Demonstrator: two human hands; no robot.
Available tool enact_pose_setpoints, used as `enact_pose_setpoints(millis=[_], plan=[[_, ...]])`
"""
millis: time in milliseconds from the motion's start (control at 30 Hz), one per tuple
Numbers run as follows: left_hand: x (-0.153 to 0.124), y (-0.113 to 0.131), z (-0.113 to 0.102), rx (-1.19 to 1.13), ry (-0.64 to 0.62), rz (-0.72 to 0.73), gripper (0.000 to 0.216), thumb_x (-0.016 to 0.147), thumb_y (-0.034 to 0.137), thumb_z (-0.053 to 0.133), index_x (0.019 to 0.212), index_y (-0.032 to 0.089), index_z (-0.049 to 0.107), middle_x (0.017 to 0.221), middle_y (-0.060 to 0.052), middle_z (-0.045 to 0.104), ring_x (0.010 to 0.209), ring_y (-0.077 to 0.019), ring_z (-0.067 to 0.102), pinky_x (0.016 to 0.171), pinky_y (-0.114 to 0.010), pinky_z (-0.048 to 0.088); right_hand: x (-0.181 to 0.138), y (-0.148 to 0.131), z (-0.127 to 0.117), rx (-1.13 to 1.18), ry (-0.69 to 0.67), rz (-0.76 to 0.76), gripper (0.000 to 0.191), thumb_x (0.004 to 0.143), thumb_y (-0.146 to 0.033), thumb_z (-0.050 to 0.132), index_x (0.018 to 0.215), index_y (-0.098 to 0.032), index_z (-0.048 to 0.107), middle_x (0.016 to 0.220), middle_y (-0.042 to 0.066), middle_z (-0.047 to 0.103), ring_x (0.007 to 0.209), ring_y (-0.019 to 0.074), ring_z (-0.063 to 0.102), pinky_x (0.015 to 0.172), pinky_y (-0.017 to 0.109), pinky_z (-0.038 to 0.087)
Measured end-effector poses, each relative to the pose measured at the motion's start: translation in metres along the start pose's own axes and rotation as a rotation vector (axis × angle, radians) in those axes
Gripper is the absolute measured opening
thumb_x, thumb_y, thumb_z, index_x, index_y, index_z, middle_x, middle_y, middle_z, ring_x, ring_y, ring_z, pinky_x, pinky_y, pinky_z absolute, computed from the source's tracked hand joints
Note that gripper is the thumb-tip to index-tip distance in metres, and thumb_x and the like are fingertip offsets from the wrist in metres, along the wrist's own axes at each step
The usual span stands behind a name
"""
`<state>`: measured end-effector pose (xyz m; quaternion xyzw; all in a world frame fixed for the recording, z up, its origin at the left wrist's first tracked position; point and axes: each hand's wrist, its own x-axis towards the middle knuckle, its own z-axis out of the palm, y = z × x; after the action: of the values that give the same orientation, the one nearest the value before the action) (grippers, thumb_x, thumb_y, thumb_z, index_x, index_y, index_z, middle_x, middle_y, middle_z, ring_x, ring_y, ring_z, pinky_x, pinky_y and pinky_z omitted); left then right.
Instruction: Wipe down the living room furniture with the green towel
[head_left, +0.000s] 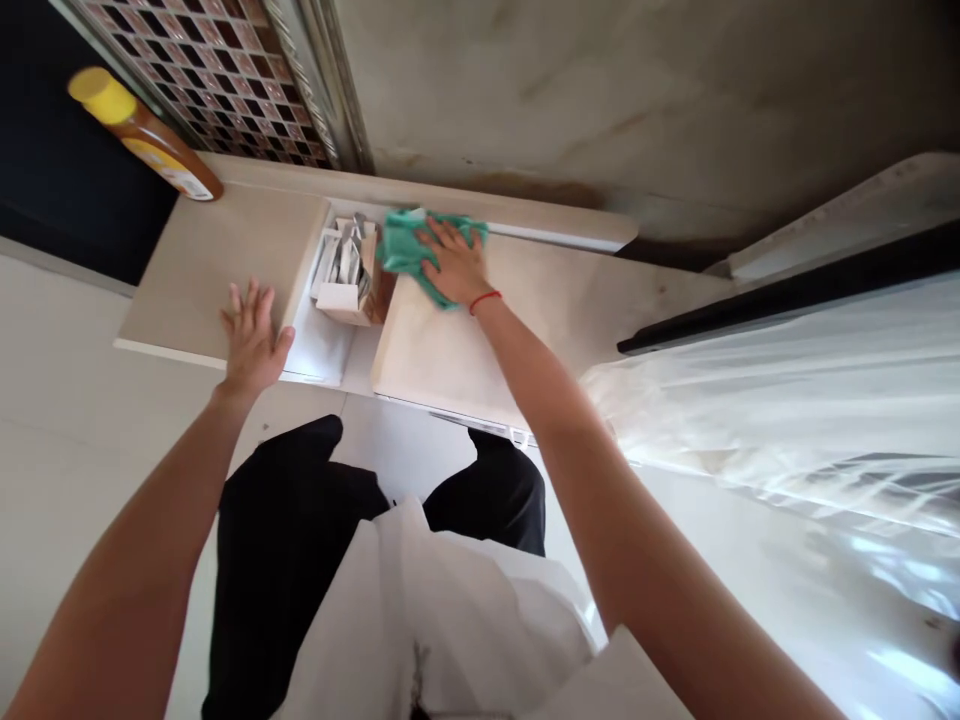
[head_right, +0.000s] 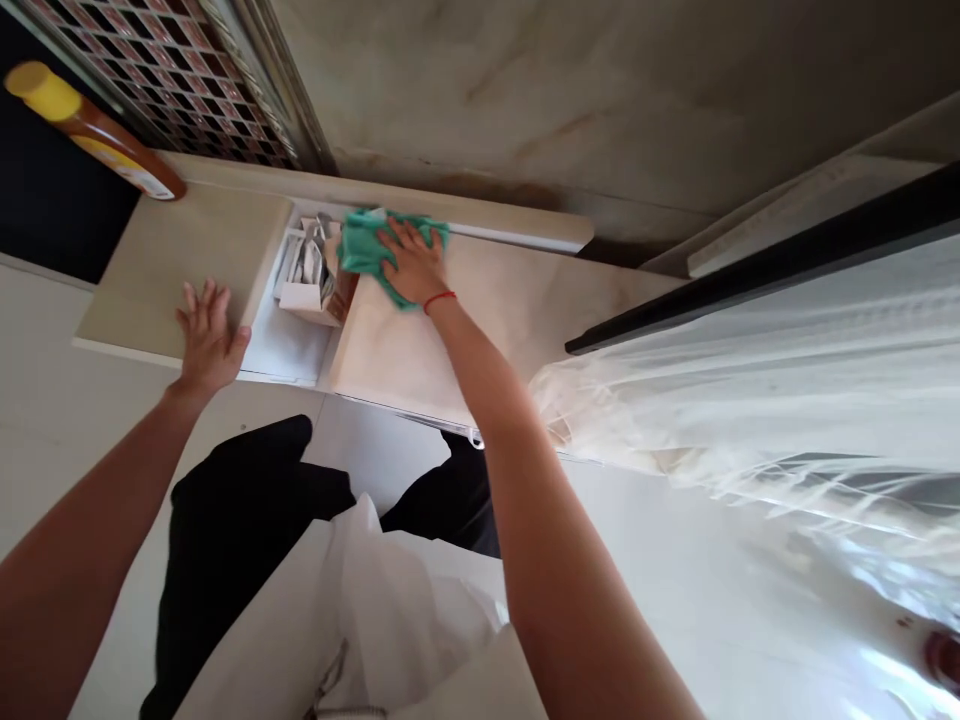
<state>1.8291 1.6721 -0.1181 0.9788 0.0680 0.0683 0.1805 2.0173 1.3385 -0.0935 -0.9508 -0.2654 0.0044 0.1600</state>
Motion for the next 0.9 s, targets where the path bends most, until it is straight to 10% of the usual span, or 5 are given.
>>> enact_pose_setpoints(millis=[433,533,633,767,900], plan=[[-0.005,-0.012,0.001,-0.082,0.023,0.047,0.088,0.104,0.069,0.028,0.170,0.011,0.030,0.182,-0.017,0.015,0.172,-0.0350,-0.002,0.141,-0.064,0.003,-0.184,0.165,-0.020,0.114,0.586,0.617,0.072,0.106,-0.055,0.039,0.169,-0.021,0.043,0.177,0.014,0.028,0.167,0.0435,0.016,0.126,0.082,0.009],[-0.004,-0.018,0.001,-0.086,0.014,0.062,0.087,0.103,0.071,0.029,0.170,0.016,0.032,0.182,-0.015,0.017,0.173,-0.0334,0.000,0.141,-0.063,0.003,-0.178,0.126,-0.014,0.135,0.606,0.657,0.072,0.108,-0.054,0.031,0.170,-0.018,0.039,0.176,0.017,0.026,0.167,0.0484,0.013,0.121,0.088,0.010],[-0.003,-0.022,0.001,-0.098,-0.001,0.082,0.088,0.102,0.070,0.033,0.169,0.013,0.035,0.181,-0.016,0.018,0.172,-0.0369,0.002,0.139,-0.068,0.001,-0.126,0.030,0.004,0.103,0.410,0.645,0.072,0.106,-0.046,0.049,0.167,-0.008,0.043,0.177,0.025,0.022,0.165,0.0519,0.011,0.119,0.089,0.008],[-0.004,-0.028,-0.001,-0.132,0.002,0.126,0.096,0.101,0.076,0.030,0.168,0.008,0.035,0.181,-0.018,0.017,0.172,-0.0394,0.001,0.137,-0.070,-0.002,-0.063,-0.081,0.034,0.099,0.168,0.239,0.065,0.104,-0.042,0.061,0.165,-0.022,0.047,0.179,0.007,0.025,0.166,0.0408,0.016,0.127,0.082,0.003],[-0.010,-0.029,-0.002,-0.147,0.025,0.128,0.101,0.098,0.082,0.019,0.168,0.011,0.037,0.181,-0.017,0.018,0.172,-0.0399,-0.002,0.137,-0.069,-0.008,-0.082,-0.053,0.026,0.133,0.134,0.144,0.060,0.098,-0.017,0.059,0.158,-0.025,0.055,0.175,-0.001,0.035,0.164,0.0262,0.029,0.137,0.066,0.007]])
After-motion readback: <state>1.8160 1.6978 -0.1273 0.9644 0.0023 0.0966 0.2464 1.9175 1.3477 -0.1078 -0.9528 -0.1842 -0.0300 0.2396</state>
